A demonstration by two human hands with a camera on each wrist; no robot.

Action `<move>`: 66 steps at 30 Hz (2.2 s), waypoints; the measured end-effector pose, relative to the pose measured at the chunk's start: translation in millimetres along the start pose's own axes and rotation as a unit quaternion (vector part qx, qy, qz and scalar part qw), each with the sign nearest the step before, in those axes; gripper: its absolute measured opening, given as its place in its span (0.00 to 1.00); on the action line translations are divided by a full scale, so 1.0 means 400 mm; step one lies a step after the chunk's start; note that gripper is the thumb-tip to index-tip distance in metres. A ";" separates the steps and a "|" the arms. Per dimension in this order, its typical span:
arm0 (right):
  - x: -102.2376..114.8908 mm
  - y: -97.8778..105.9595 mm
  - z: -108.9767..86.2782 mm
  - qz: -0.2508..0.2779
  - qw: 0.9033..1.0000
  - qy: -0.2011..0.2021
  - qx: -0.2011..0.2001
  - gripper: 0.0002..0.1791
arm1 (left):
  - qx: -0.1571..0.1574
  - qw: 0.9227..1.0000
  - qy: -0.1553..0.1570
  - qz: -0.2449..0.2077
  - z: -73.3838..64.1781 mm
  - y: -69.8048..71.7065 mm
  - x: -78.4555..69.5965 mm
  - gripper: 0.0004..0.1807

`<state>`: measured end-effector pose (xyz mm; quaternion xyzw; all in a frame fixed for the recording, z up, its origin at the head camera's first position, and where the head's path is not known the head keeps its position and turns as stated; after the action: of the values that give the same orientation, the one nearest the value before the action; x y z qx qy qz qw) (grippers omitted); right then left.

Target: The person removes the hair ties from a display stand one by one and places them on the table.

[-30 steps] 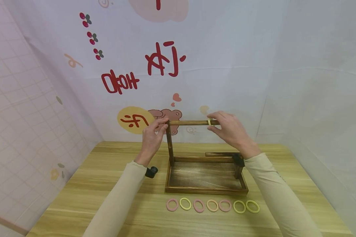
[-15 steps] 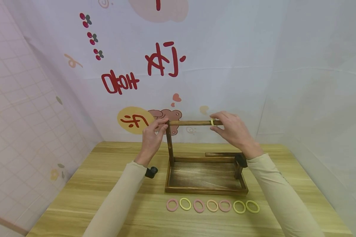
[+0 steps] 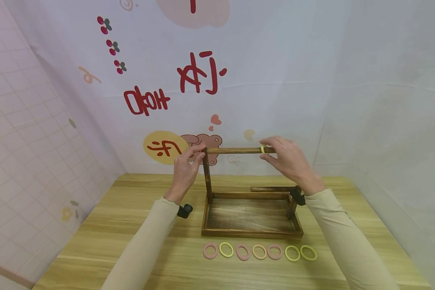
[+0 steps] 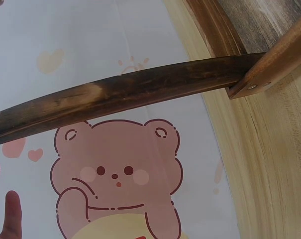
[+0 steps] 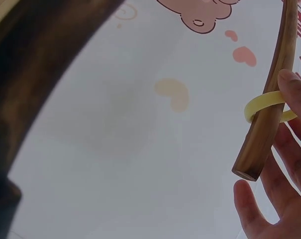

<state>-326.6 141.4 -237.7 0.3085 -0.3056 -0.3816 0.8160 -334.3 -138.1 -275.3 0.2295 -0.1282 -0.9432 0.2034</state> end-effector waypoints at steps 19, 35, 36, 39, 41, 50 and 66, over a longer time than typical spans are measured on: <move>-0.015 0.018 -0.010 0.005 1.000 0.008 -0.011 0.25 | 0.003 1.000 0.004 -0.003 -0.002 -0.002 0.001 0.15; -0.033 0.026 -0.012 0.002 1.000 0.002 -0.010 0.24 | 0.003 1.000 0.009 -0.003 -0.002 0.000 0.001 0.14; -0.033 0.027 -0.013 0.002 1.000 0.003 -0.011 0.24 | 0.003 1.000 0.009 -0.003 -0.002 0.000 0.001 0.14; -0.033 0.030 -0.015 0.001 1.000 0.007 -0.014 0.24 | 0.004 1.000 0.010 -0.004 -0.003 0.000 0.002 0.14; -0.032 0.033 -0.017 0.001 1.000 0.012 -0.018 0.24 | 0.005 1.000 0.009 -0.001 -0.003 0.001 0.002 0.15; -0.039 0.035 -0.020 0.002 1.000 0.006 -0.014 0.25 | 0.004 1.000 0.005 0.008 -0.003 0.000 0.001 0.15; -0.062 0.047 -0.026 -0.005 1.000 0.000 -0.018 0.25 | 0.007 1.000 0.005 0.005 -0.001 0.000 -0.001 0.15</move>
<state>-323.9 174.2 -237.0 0.2956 -0.2973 -0.3907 0.8195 -333.8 -137.9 -275.5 0.2355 -0.1344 -0.9401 0.2068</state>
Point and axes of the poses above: each hand's wrist, its own z-axis towards the middle knuckle, its own y-axis out of the back of the hand, x = y × z, the point moved 10 cm from there along z, towards the middle knuckle, and after that the axes turned 13 degrees about -y, right-handed, at the moved point
